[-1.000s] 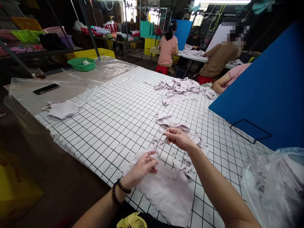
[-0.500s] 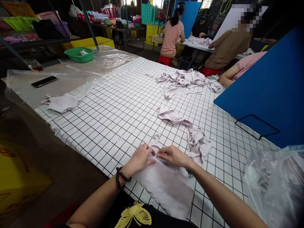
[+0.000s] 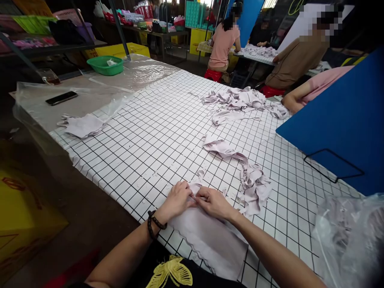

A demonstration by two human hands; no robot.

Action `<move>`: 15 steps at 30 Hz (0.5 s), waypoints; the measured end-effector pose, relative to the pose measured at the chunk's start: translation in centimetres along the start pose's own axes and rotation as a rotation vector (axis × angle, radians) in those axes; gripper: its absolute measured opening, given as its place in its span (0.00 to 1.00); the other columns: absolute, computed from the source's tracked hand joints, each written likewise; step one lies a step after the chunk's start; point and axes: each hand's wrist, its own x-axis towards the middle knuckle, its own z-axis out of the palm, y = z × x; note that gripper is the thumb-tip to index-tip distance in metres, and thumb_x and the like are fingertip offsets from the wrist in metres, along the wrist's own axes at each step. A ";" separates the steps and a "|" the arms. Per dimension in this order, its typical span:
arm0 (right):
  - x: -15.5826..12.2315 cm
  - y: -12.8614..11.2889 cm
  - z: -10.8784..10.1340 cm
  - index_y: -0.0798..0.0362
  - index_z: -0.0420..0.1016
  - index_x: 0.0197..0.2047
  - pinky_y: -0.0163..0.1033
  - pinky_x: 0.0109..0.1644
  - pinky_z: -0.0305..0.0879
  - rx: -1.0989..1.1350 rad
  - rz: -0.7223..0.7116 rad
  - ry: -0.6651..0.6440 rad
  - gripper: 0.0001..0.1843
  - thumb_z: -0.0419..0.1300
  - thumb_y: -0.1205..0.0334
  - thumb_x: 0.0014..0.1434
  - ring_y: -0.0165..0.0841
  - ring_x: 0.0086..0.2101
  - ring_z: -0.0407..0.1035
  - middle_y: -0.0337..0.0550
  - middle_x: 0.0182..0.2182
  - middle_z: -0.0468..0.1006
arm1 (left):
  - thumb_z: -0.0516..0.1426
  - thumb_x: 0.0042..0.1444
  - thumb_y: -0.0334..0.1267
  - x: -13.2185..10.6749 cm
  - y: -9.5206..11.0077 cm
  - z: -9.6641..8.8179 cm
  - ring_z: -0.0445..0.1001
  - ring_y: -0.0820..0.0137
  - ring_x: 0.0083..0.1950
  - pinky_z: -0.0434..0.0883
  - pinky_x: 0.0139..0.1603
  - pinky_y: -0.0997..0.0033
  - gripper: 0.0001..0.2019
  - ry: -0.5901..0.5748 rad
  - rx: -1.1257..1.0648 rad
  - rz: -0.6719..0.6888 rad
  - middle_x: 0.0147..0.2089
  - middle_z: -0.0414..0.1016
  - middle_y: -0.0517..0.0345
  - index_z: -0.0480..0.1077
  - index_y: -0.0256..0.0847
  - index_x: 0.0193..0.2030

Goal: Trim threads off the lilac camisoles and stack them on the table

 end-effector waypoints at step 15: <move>0.5 -0.3 -0.3 0.52 0.70 0.30 0.32 0.33 0.54 -0.171 -0.107 -0.078 0.08 0.52 0.66 0.59 0.29 0.31 0.65 0.38 0.30 0.72 | 0.62 0.50 0.46 0.0 -0.3 0.1 0.62 0.62 0.44 0.62 0.44 0.63 0.10 0.003 -0.023 -0.017 0.40 0.66 0.54 0.74 0.41 0.32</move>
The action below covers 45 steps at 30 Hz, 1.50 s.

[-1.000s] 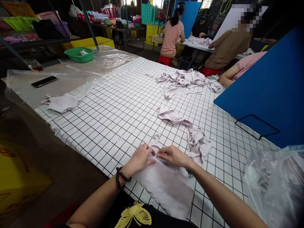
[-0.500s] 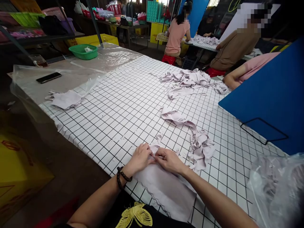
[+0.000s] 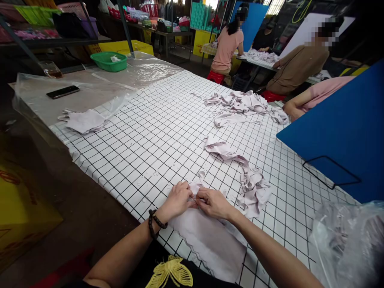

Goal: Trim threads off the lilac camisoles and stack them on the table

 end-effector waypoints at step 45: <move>-20.7 -2.0 7.5 0.50 0.67 0.35 0.40 0.33 0.61 0.258 1.166 0.397 0.20 0.57 0.42 0.50 0.40 0.32 0.70 0.45 0.31 0.76 | 0.57 0.48 0.53 -3.6 -0.9 -3.5 0.70 0.55 0.50 0.64 0.45 0.64 0.27 -0.011 0.114 -0.356 0.48 0.71 0.45 0.61 0.37 0.50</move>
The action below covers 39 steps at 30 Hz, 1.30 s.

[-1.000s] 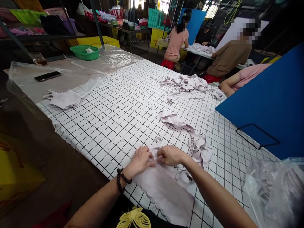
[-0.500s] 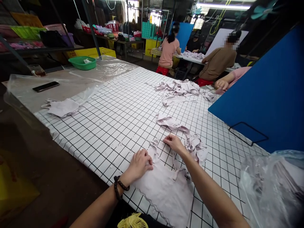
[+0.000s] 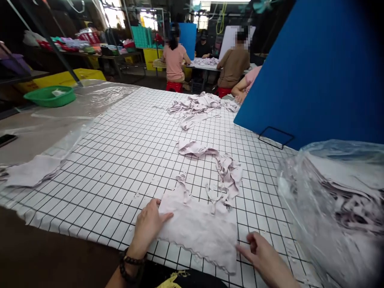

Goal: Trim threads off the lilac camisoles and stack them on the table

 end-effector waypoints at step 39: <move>15.6 -13.4 -14.5 0.53 0.71 0.32 0.39 0.36 0.67 1.471 -0.457 -0.405 0.08 0.57 0.56 0.55 0.34 0.28 0.69 0.39 0.26 0.75 | 0.65 0.45 0.38 12.4 22.3 -1.5 0.68 0.59 0.54 0.67 0.52 0.61 0.30 -0.654 -1.024 0.781 0.54 0.69 0.45 0.65 0.39 0.57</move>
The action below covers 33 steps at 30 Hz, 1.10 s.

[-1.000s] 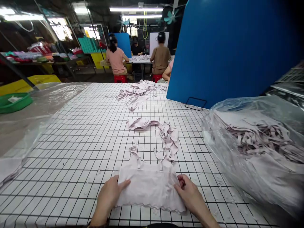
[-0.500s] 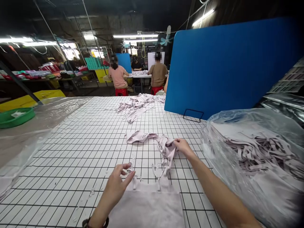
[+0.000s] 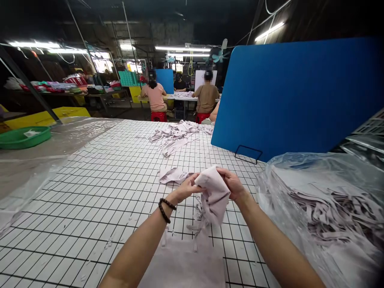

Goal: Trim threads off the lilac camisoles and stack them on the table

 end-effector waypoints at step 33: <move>3.7 -0.4 4.9 0.56 0.69 0.25 0.30 0.21 0.52 -0.547 0.143 -0.448 0.17 0.68 0.52 0.47 0.24 0.20 0.58 0.35 0.19 0.67 | 0.60 0.49 0.54 -3.4 7.0 -3.1 0.61 0.77 0.22 0.54 0.21 0.77 0.21 0.025 0.255 -0.172 0.24 0.69 0.58 0.73 0.34 0.27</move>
